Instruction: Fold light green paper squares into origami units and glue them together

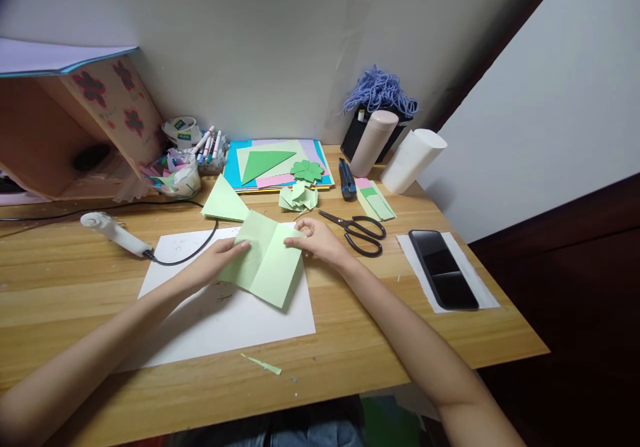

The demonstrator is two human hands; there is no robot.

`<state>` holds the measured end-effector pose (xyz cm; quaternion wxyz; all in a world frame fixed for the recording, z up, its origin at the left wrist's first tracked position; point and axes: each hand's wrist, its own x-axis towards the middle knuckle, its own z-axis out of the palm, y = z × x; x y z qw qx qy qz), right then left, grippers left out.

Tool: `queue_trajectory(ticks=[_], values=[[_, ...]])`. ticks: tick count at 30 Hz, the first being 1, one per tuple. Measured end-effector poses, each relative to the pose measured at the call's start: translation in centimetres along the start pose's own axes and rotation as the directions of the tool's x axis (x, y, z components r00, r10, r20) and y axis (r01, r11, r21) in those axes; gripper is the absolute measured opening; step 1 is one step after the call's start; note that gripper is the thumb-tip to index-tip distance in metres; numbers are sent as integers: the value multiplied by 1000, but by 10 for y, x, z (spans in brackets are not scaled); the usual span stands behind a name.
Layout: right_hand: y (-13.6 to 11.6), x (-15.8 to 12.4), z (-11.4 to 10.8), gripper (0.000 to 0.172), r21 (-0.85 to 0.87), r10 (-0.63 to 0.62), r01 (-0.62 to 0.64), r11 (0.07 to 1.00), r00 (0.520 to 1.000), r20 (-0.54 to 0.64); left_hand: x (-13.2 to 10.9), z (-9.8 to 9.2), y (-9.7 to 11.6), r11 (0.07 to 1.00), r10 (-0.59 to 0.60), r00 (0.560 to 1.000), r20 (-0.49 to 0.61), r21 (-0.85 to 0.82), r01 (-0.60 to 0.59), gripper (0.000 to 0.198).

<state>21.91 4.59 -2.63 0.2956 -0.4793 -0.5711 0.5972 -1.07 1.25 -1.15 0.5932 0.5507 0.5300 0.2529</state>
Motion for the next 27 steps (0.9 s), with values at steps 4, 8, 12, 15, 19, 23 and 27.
queue_trajectory(ticks=[4, 8, 12, 15, 19, 23, 27], values=[[-2, 0, -3, 43, -39, -117, 114, 993, 989, -85, 2, -1, -2, 940, -166, 985, -41, -310, 146, 27], [-2, -2, 1, 38, -168, -297, 290, 942, 955, -21, 5, -1, -8, 851, -196, 976, -95, -511, 121, 23], [-2, -4, 6, 32, -127, -335, 347, 929, 936, 104, 7, -1, -10, 753, -159, 986, -52, -652, 87, 29], [2, -3, 10, 24, -20, -309, 314, 949, 944, 116, 5, -1, -8, 722, -112, 991, 68, -680, 128, 38], [7, -2, 13, 17, 82, -294, 284, 955, 944, 151, 2, 2, -6, 746, -48, 993, 103, -658, 105, 46], [6, -2, 13, 12, 2, -400, 405, 914, 901, 168, 1, 4, -10, 787, 20, 998, 62, -616, 23, 49], [3, -4, 7, 6, -257, -544, 573, 779, 820, 178, 3, 2, -13, 814, 39, 999, 20, -581, -20, 47]])
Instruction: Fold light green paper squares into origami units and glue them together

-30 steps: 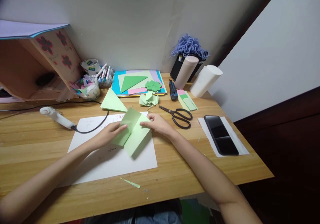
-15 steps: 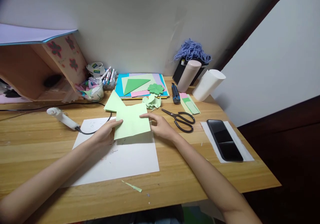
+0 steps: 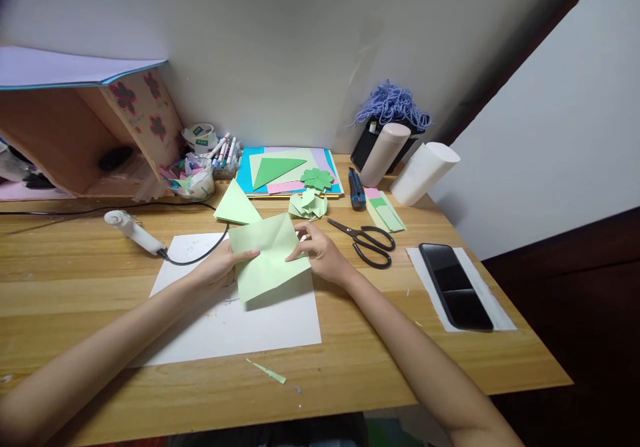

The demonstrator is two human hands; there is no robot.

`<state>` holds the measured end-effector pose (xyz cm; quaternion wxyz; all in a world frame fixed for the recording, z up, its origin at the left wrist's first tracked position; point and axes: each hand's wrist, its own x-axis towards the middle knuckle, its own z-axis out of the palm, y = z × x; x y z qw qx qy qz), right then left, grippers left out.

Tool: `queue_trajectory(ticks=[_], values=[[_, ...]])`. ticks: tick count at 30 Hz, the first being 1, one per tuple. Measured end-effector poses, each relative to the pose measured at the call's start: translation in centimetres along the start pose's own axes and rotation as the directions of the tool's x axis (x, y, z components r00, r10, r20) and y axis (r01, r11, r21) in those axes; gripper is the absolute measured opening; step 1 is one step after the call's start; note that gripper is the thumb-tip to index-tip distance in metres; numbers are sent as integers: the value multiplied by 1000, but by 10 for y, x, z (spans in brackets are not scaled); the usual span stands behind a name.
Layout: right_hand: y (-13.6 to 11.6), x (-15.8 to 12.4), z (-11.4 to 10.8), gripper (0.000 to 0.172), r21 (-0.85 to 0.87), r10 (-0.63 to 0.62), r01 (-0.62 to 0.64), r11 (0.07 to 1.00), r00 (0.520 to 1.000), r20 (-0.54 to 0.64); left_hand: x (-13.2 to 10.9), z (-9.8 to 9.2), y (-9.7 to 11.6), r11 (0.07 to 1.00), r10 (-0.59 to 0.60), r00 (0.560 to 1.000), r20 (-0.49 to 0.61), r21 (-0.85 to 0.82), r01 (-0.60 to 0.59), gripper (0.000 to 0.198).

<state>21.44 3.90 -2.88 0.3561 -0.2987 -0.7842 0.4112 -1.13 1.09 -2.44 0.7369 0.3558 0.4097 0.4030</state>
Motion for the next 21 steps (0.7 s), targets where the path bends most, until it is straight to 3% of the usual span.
queue_trajectory(ticks=[3, 8, 13, 17, 21], values=[[-2, 0, -2, 8, -109, -55, 53, 993, 998, -16, 1, -2, 1, 1000, 4, 1000, 13, -6, -3, 46], [-7, 1, 3, 7, -6, 67, -67, 998, 997, -46, 2, -5, -1, 998, -53, 998, 22, 25, 52, 43], [-7, 1, 5, 12, 26, 45, -46, 999, 998, 42, 2, -5, -1, 997, -70, 995, 70, -27, 72, 45], [-6, 0, 7, 15, 20, 55, -56, 998, 998, 30, 1, -4, 2, 994, -99, 990, 96, -35, 103, 48], [-5, 0, 10, 15, 31, 60, -61, 998, 998, 14, -2, -2, -1, 998, -55, 993, 104, -25, 58, 52]])
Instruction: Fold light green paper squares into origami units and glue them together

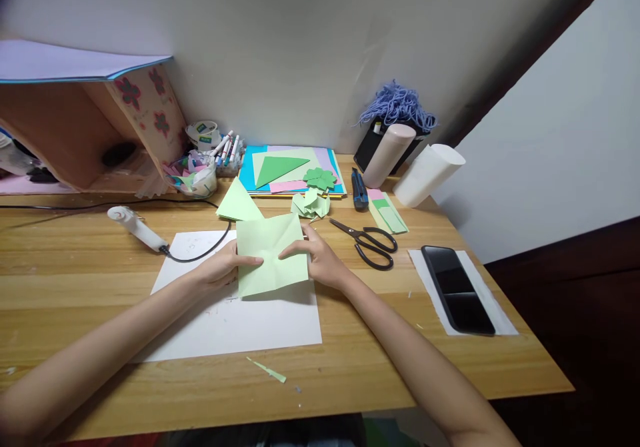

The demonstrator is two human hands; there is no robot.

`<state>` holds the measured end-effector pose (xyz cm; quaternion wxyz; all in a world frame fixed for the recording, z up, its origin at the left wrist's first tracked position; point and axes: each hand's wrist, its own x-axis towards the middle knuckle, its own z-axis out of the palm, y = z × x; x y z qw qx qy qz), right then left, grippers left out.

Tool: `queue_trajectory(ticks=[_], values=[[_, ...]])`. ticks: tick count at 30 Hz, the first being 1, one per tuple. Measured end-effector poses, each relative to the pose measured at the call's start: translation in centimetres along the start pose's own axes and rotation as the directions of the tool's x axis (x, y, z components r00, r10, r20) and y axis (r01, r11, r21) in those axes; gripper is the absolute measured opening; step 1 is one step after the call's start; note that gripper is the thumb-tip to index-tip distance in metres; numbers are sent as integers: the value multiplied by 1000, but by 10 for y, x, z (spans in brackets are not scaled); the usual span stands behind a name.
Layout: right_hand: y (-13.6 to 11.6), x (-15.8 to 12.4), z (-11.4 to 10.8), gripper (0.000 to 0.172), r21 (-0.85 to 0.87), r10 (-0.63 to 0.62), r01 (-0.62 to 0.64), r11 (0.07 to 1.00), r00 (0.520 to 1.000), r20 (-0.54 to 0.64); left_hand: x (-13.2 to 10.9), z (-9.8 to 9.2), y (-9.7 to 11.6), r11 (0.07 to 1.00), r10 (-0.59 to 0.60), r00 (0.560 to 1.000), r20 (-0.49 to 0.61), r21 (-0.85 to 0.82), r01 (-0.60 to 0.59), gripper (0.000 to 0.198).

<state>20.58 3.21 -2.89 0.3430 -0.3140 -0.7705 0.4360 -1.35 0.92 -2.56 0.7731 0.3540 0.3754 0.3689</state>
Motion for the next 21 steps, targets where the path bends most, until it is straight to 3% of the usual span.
queue_trajectory(ticks=[3, 9, 16, 21], values=[[3, 1, 2, 9, 41, 49, -47, 998, 997, -55, 1, -1, -4, 1000, 14, 1000, -16, 25, -14, 46], [11, 3, 5, 18, 134, 94, -71, 988, 981, -170, 5, -3, -6, 999, 44, 999, -22, 19, -44, 43], [0, -2, 7, 20, -8, -31, 31, 999, 999, -44, 0, 6, 0, 1000, -12, 998, -63, 20, 13, 59], [2, -4, 10, 14, -88, -54, 49, 995, 997, -50, -1, 4, -5, 993, 13, 994, -110, 115, -1, 44]])
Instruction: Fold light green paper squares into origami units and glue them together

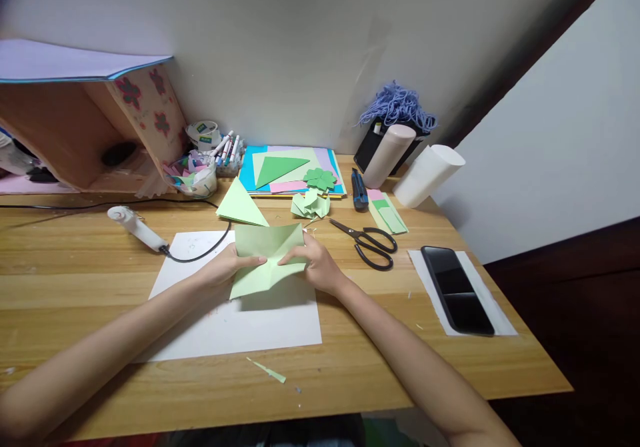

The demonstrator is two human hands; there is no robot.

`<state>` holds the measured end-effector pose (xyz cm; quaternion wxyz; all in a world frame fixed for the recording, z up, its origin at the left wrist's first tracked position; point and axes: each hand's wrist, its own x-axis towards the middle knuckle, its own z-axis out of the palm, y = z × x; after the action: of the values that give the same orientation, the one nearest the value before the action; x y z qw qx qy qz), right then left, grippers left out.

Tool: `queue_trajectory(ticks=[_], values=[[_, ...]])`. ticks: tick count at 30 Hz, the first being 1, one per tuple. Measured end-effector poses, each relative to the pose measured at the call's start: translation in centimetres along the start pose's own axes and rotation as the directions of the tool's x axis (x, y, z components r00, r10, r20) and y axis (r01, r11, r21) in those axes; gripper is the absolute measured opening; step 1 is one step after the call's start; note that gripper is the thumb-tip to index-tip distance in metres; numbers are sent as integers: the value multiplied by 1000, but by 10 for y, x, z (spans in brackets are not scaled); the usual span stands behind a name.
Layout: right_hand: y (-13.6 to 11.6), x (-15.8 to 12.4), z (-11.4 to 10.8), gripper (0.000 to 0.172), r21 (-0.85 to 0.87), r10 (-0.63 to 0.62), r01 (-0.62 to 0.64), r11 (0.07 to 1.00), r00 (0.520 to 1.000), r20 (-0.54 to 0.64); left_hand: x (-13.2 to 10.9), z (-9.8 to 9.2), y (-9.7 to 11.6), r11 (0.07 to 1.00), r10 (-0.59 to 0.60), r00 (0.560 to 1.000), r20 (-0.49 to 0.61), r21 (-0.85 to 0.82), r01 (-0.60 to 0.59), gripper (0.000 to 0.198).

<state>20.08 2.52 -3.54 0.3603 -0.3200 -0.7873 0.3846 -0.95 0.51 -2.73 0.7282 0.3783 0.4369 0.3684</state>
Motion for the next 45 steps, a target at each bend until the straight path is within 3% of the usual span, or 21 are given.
queue_trajectory(ticks=[3, 8, 10, 12, 14, 16, 19, 22, 27, 33, 38, 45], values=[[4, 0, 2, 16, 43, 119, -116, 992, 987, -106, 2, -1, -1, 1000, -4, 999, 47, -13, 5, 37], [8, 1, 4, 26, 246, 376, -320, 915, 898, -230, 4, 1, 4, 983, 33, 992, 122, -184, -10, 45], [8, 1, 5, 29, 264, 436, -372, 890, 865, -248, 3, 2, 4, 975, 88, 991, 104, -215, -64, 54], [7, 1, 7, 31, 273, 466, -399, 875, 846, -257, 2, 1, 3, 975, 183, 982, 50, -138, -174, 63], [6, 1, 10, 32, 273, 478, -412, 869, 842, -250, 1, 2, 2, 966, 258, 964, -64, 44, -255, 61], [6, 2, 13, 32, 259, 481, -422, 869, 845, -234, 1, 4, 1, 948, 286, 937, -199, 203, -246, 52], [5, 3, 14, 30, 300, 471, -402, 865, 857, -209, 1, 6, 0, 937, 291, 912, -289, 279, -211, 42], [4, 6, 10, 29, 386, 440, -329, 862, 864, -247, 1, 6, 0, 928, 312, 909, -274, 293, -230, 40], [7, 9, 4, 34, 410, 464, -308, 858, 808, -364, 1, 6, 1, 930, 289, 914, -285, 308, -198, 38], [9, 9, 2, 53, 404, 446, -306, 862, 837, -318, 4, 3, -2, 910, 303, 917, -259, 363, -198, 37], [16, 8, 4, 28, 411, 497, -352, 841, 803, -330, 6, -1, -5, 908, 292, 928, -231, 371, -194, 34], [18, 7, 5, 29, 367, 483, -356, 859, 801, -354, 5, -1, -6, 917, 257, 930, -263, 371, -148, 34]])
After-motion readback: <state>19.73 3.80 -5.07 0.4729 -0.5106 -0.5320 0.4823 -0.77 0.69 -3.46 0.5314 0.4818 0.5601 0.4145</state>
